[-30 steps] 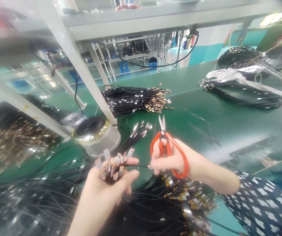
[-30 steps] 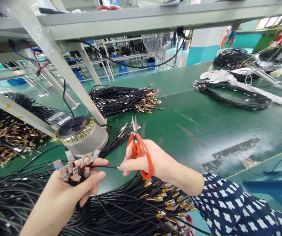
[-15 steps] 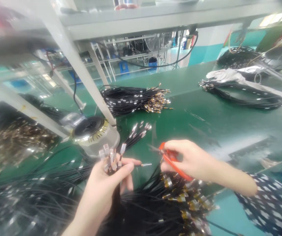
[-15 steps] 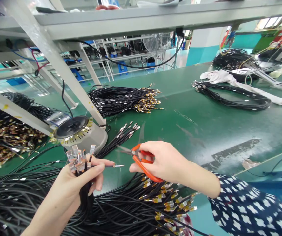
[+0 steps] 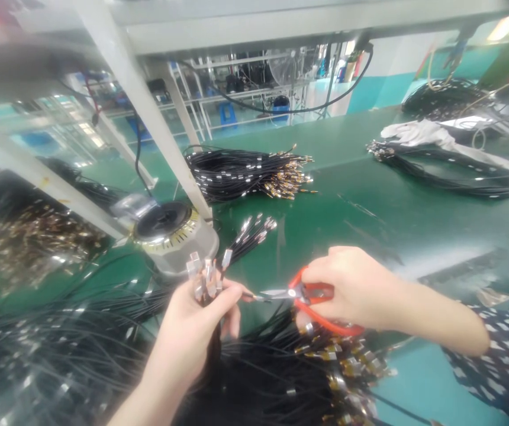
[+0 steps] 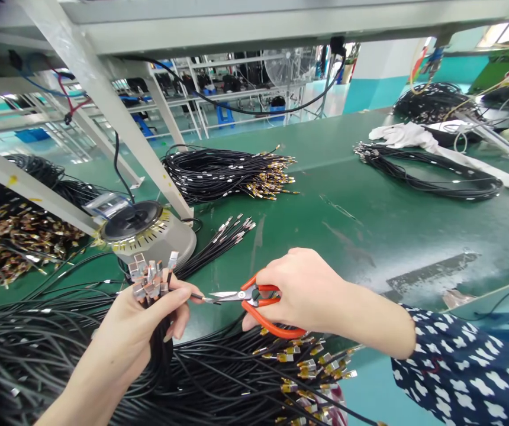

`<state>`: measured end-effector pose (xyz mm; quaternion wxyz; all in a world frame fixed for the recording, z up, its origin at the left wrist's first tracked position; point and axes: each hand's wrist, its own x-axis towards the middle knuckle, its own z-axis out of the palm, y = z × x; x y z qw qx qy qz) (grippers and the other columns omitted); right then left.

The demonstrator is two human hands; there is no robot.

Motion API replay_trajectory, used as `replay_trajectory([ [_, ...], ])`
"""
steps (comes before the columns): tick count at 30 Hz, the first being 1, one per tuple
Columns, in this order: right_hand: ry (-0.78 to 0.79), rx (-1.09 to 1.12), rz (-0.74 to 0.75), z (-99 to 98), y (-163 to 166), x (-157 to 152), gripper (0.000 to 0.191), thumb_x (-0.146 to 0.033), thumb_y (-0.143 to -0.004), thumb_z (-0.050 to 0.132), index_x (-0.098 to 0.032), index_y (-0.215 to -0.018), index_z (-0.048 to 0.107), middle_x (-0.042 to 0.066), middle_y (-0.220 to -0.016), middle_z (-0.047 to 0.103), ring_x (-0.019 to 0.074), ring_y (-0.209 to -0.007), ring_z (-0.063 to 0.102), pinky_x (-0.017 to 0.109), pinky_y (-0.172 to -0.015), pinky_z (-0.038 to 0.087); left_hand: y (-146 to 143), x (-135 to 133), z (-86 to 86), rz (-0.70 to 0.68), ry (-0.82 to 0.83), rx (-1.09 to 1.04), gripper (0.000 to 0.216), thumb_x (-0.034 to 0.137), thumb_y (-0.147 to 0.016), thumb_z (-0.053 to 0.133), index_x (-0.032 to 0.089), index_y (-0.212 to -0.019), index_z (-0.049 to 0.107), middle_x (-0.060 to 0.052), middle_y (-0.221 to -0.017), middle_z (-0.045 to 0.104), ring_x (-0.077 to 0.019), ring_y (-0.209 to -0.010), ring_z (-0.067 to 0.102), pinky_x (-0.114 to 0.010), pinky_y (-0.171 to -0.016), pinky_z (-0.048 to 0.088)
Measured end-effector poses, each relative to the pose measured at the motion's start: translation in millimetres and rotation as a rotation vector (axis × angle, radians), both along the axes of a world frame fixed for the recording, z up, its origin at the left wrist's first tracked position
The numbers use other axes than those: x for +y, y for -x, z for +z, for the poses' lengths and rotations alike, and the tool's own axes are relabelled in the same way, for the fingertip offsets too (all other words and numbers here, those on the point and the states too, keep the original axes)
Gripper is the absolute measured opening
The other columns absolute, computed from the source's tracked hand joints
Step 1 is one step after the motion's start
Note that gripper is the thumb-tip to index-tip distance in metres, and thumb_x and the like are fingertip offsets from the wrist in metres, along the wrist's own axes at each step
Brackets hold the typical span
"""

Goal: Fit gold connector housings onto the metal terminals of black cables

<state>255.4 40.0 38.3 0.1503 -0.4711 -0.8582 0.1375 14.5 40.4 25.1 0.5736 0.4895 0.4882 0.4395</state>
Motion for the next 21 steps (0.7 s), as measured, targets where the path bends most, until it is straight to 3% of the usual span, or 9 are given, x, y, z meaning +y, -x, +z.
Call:
replay_trajectory([
  [6,0.126,-0.029,-0.009,4.3,7.3,-0.4,0.037,-0.054,-0.075,0.071,-0.021,-0.061,0.066,-0.002,-0.064,0.071,0.0106,-0.051,0.049,0.026,-0.061,0.030,-0.3,0.2,-0.4,0.022,0.006,-0.010,0.015,0.024,-0.076,0.073,0.014,-0.067,0.066,-0.002,-0.051,0.067,-0.0077,-0.035,0.048,-0.020,-0.040,0.035],
  [10,0.186,-0.022,-0.006,4.8,7.6,-0.4,0.037,-0.055,-0.075,0.071,-0.021,-0.060,0.067,-0.001,-0.064,0.072,0.0119,-0.053,0.052,0.026,-0.056,0.028,-0.4,-1.0,-0.6,0.029,0.007,-0.018,0.014,0.024,-0.076,0.073,0.014,-0.068,0.067,0.000,-0.045,0.062,-0.0084,-0.035,0.049,-0.019,-0.039,0.035],
  [18,0.096,-0.030,-0.034,-7.1,9.6,1.1,0.041,-0.058,-0.072,0.073,-0.020,-0.056,0.066,-0.002,-0.058,0.069,0.0103,-0.048,0.045,0.026,-0.056,0.027,-2.4,-2.3,4.1,0.043,0.037,-0.031,0.013,0.021,-0.076,0.072,0.013,-0.067,0.068,0.002,-0.040,0.058,-0.0083,-0.034,0.049,-0.018,-0.037,0.036],
  [21,0.187,0.016,-0.072,-7.3,10.2,0.6,0.039,-0.055,-0.076,0.070,-0.021,-0.059,0.067,-0.002,-0.057,0.068,0.0105,-0.049,0.048,0.025,-0.053,0.026,-2.6,-2.0,4.0,0.073,0.024,-0.047,0.012,0.021,-0.074,0.073,0.013,-0.066,0.067,-0.001,-0.048,0.064,-0.0089,-0.034,0.050,-0.019,-0.036,0.036],
])
